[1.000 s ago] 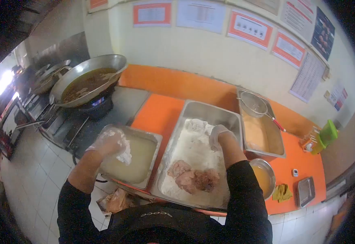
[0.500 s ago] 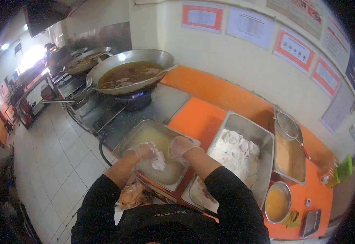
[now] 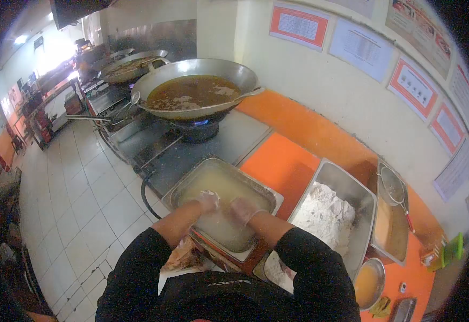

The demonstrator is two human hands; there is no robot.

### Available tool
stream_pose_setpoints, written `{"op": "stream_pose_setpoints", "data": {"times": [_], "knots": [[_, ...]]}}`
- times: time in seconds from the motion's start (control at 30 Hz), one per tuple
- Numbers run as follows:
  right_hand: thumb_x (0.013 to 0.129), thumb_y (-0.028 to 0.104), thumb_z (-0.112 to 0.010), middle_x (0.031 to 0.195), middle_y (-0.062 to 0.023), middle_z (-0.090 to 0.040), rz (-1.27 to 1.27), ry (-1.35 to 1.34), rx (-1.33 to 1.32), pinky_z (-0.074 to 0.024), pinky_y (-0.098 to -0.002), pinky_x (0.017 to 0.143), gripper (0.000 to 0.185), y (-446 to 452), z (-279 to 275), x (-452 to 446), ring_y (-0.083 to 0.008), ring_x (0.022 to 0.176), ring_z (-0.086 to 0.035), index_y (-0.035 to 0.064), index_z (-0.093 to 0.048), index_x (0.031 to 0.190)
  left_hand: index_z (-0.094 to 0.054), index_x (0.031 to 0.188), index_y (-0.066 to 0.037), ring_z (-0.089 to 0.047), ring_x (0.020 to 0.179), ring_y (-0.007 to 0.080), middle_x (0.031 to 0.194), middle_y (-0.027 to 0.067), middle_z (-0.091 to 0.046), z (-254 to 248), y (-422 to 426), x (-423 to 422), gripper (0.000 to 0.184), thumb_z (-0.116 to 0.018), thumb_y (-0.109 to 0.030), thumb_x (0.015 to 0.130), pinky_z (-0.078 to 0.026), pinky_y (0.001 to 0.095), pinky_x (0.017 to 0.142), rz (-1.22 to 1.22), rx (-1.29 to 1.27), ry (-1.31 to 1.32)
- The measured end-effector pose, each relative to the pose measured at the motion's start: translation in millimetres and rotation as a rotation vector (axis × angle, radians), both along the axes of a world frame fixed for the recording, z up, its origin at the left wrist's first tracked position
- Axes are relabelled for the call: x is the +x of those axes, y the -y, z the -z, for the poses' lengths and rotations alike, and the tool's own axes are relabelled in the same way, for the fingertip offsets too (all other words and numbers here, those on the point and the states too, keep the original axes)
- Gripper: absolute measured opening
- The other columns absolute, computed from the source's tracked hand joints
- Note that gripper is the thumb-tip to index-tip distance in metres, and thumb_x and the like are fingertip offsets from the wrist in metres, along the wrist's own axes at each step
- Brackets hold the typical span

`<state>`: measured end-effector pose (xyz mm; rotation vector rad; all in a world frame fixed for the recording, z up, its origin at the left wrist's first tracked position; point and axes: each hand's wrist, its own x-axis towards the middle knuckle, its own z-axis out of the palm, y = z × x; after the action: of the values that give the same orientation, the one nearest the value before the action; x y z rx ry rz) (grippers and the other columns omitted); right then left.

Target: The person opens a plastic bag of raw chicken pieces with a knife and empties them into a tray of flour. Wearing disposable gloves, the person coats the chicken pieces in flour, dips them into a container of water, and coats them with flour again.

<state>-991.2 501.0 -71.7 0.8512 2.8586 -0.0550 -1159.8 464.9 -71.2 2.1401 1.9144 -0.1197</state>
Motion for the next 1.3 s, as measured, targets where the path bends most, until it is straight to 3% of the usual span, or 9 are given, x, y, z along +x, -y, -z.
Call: {"op": "stream_pose_setpoints", "data": {"times": [0.27, 0.4, 0.6, 0.7, 0.9, 1.07, 1.13, 1.2, 1.3], "knots": [[0.069, 0.023, -0.054, 0.076, -0.0129, -0.061, 0.005, -0.208, -0.226, -0.0476, -0.0369, 0.066, 0.021, -19.9, -65.4, 42.5, -0.0287, 0.075, -0.06, 0.0047, -0.063, 0.075, -0.065, 0.081, 0.0, -0.061, 0.078, 0.0343, 0.084, 0.0205, -0.062, -69.5, 14.5, -12.7, 0.03, -0.055, -0.026, 0.07, -0.049, 0.0391, 0.071, 0.095, 0.101, 0.168], [0.068, 0.022, -0.054, 0.076, -0.0125, -0.061, -0.106, -0.035, 0.027, -0.048, -0.0369, 0.067, 0.019, 1.1, -110.0, 37.4, -0.028, 0.076, -0.059, 0.0069, -0.064, 0.072, -0.065, 0.079, -0.001, -0.061, 0.077, 0.0352, 0.081, 0.0204, -0.062, -144.1, 39.2, 1.4, 0.025, -0.052, -0.022, 0.072, -0.048, 0.0392, 0.07, 0.125, 0.14, 0.18], [0.065, 0.021, -0.057, 0.073, -0.0107, -0.061, -0.02, -0.076, 0.093, -0.0484, -0.0373, 0.063, 0.014, 6.3, -95.5, 45.9, -0.027, 0.074, -0.06, 0.0092, -0.064, 0.068, -0.065, 0.08, -0.003, -0.06, 0.076, 0.0326, 0.08, 0.021, -0.061, -147.8, 40.1, -4.0, 0.027, -0.054, -0.026, 0.071, -0.047, 0.0391, 0.069, 0.335, 0.241, 0.228], [0.064, 0.021, -0.058, 0.074, -0.0095, -0.062, -0.046, -0.095, 0.161, -0.0481, -0.037, 0.063, 0.013, 16.5, -100.6, 52.6, -0.0262, 0.074, -0.06, 0.0106, -0.064, 0.068, -0.065, 0.079, -0.003, -0.059, 0.075, 0.0313, 0.08, 0.0201, -0.061, -142.1, 25.0, 2.5, 0.03, -0.056, -0.03, 0.069, -0.047, 0.0383, 0.067, 0.096, 0.037, 0.2], [0.07, 0.023, -0.055, 0.079, -0.0125, -0.062, -0.036, -0.365, 0.121, -0.0481, -0.0405, 0.063, 0.019, 8.8, -114.6, 91.9, -0.0281, 0.077, -0.061, 0.0069, -0.065, 0.076, -0.066, 0.075, -0.004, -0.06, 0.068, 0.0296, 0.073, 0.0176, -0.062, -187.7, 45.4, 34.9, 0.025, -0.056, -0.027, 0.07, -0.047, 0.0364, 0.064, 0.149, 0.191, 0.358], [0.072, 0.026, -0.053, 0.07, -0.0119, -0.062, -0.001, -0.545, 0.341, -0.0466, -0.0408, 0.06, 0.022, 35.0, -155.9, 180.0, -0.0285, 0.068, -0.06, 0.0076, -0.064, 0.068, -0.066, 0.072, -0.005, -0.061, 0.067, 0.0278, 0.073, 0.0143, -0.063, -248.9, 60.5, 95.9, 0.019, -0.053, -0.019, 0.072, -0.049, 0.0338, 0.065, 0.24, -0.072, 0.8], [0.072, 0.029, -0.052, 0.066, -0.0121, -0.061, 0.095, -0.434, 0.341, -0.0463, -0.0401, 0.059, 0.025, 63.8, -181.0, 213.2, -0.029, 0.065, -0.06, 0.0078, -0.063, 0.065, -0.064, 0.072, -0.005, -0.061, 0.071, 0.0276, 0.077, 0.0139, -0.063, -246.3, 56.0, 118.3, 0.018, -0.051, -0.017, 0.074, -0.049, 0.0331, 0.067, 0.523, 0.161, 0.618], [0.072, 0.031, -0.051, 0.064, -0.0128, -0.06, 0.234, -0.12, 0.302, -0.0462, -0.0392, 0.06, 0.027, 95.9, -201.8, 233.0, -0.0297, 0.063, -0.059, 0.0079, -0.063, 0.064, -0.063, 0.074, -0.004, -0.06, 0.076, 0.0286, 0.082, 0.0145, -0.063, -240.2, 45.2, 141.2, 0.019, -0.049, -0.017, 0.075, -0.048, 0.033, 0.069, 1.034, 0.66, 0.001], [0.071, 0.027, -0.054, 0.071, -0.0095, -0.06, 0.232, -0.017, 0.121, -0.0447, -0.0358, 0.06, 0.021, 106.3, -150.1, 287.0, -0.0241, 0.065, -0.058, 0.0071, -0.059, 0.065, -0.062, 0.08, -0.005, -0.059, 0.085, 0.029, 0.087, 0.0148, -0.061, -220.7, 54.0, 199.6, 0.02, -0.049, -0.018, 0.075, -0.047, 0.0337, 0.075, 0.941, 0.27, 0.001]]}}
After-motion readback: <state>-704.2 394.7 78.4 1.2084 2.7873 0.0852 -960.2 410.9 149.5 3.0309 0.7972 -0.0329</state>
